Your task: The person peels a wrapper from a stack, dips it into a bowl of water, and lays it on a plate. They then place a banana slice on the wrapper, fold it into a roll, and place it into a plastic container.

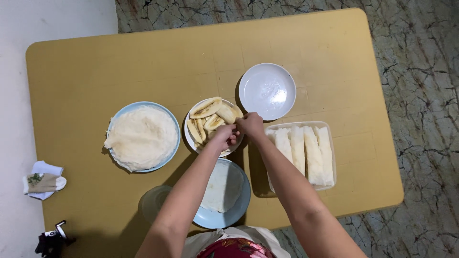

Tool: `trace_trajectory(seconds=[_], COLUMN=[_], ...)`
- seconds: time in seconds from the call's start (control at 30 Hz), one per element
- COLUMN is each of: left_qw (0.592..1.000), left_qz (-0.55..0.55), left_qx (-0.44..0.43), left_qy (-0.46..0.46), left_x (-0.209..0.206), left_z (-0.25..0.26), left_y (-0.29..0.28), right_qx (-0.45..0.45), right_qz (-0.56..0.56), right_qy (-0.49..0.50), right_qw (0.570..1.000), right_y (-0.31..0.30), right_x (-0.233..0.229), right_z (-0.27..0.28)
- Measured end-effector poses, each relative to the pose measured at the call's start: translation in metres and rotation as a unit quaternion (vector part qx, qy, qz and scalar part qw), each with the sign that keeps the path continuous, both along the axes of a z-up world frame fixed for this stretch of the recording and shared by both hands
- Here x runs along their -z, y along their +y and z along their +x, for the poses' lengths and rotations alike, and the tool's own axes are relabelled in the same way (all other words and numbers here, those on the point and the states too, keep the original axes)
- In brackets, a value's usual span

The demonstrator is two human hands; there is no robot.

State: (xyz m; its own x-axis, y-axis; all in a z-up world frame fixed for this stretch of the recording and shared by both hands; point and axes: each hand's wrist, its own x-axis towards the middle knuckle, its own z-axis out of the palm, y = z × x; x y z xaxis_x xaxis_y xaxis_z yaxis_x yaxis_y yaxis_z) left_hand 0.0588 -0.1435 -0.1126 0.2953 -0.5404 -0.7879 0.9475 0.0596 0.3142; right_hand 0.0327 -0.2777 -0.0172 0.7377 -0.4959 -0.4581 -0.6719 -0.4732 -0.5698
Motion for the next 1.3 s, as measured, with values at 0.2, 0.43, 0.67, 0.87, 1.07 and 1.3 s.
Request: trace_trajectory(seconds=[0.2,0.43,0.67,0.87,1.07,1.3], left_qw=[0.997,0.996,0.980,0.978,0.953,0.932], left_qz=[0.066,0.052,0.101,0.100,0.128,0.153], left_qx=[0.001,0.012,0.047,0.009,0.080,0.179], left_qy=[-0.034,-0.075,-0.162,-0.186,-0.263,-0.274], left_x=[-0.039,-0.053,-0.077,-0.087,-0.104,-0.091], left_z=[-0.010,-0.026,-0.040,-0.056,-0.080,-0.104], left_y=[-0.004,0.001,0.026,0.069,0.123,0.159], right_qx=[-0.047,-0.045,-0.011,-0.057,-0.131,-0.140], right_qz=[-0.044,-0.062,0.022,0.224,0.304,0.370], right_qy=[0.081,0.035,0.030,0.002,0.038,0.038], right_qw=[0.995,0.996,0.999,0.973,0.943,0.917], right_y=[-0.005,-0.008,-0.002,0.023,0.057,0.077], right_x=[-0.001,-0.007,-0.032,-0.029,-0.054,-0.038], right_z=[0.005,-0.015,-0.045,-0.086,-0.123,-0.156])
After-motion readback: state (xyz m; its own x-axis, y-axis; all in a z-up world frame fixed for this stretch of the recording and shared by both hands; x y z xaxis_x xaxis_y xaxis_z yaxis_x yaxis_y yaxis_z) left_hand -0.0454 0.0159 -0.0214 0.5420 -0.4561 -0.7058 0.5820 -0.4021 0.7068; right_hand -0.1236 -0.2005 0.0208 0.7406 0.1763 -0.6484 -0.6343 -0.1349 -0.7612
